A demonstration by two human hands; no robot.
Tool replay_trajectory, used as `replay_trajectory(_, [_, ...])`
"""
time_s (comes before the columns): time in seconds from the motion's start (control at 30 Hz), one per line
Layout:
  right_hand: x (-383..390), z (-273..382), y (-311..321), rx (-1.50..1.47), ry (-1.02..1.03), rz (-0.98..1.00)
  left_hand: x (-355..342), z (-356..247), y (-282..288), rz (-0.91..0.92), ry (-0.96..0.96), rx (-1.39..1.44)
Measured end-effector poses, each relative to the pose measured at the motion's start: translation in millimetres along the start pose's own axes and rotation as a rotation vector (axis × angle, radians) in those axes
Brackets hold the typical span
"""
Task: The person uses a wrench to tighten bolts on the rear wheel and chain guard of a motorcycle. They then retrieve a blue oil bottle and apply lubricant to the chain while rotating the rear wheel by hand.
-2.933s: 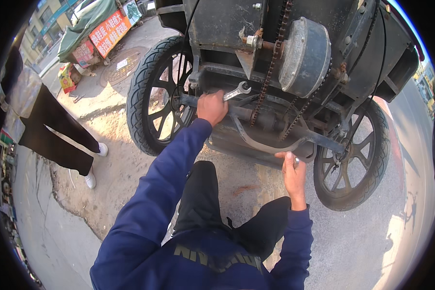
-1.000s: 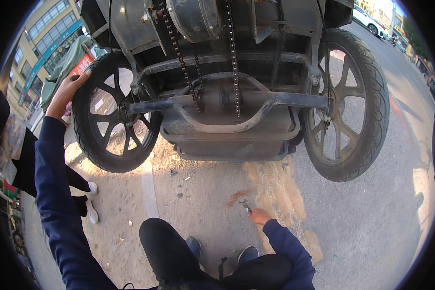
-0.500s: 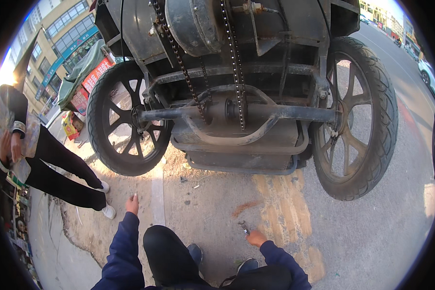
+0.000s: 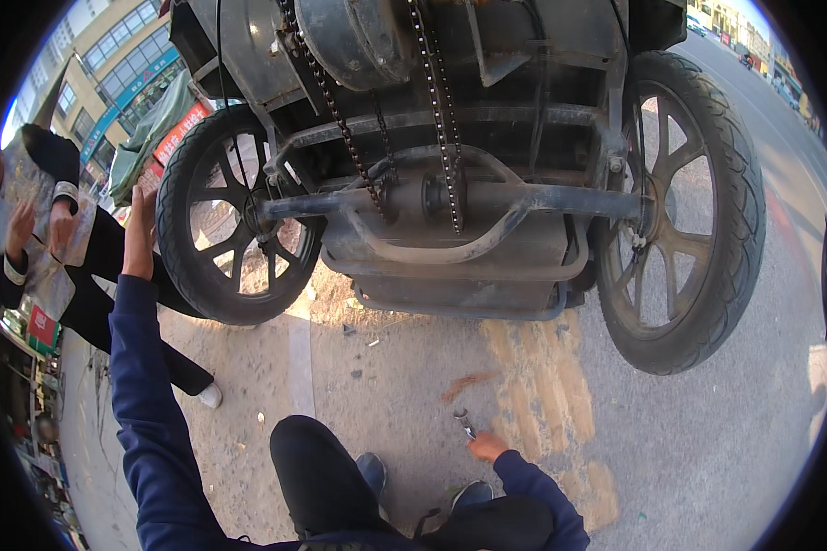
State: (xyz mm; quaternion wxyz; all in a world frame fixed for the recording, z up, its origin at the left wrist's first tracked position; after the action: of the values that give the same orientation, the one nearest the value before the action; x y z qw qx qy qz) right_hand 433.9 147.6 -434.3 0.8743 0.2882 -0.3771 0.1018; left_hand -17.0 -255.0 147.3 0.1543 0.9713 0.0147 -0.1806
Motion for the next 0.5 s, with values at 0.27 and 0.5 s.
replay_trajectory(0.27, [-5,6,-11,0.035,0.039,0.025,-48,-87,-47,0.19,0.032,-0.552])
replay_trajectory(0.5, [-13,-4,-10,0.027,-0.029,0.034,211,215,-96,-0.231,-0.18,-0.272])
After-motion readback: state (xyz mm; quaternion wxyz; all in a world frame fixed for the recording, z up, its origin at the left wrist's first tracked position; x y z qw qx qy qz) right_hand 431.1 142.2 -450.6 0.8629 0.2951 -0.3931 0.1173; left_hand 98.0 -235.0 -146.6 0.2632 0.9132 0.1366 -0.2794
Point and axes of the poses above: each hand's wrist, its own x-axis away from the middle knuckle, its own y-axis out of the back of the hand, z = x × y, the point moved 2 cm from there along -x, towards the middle knuckle
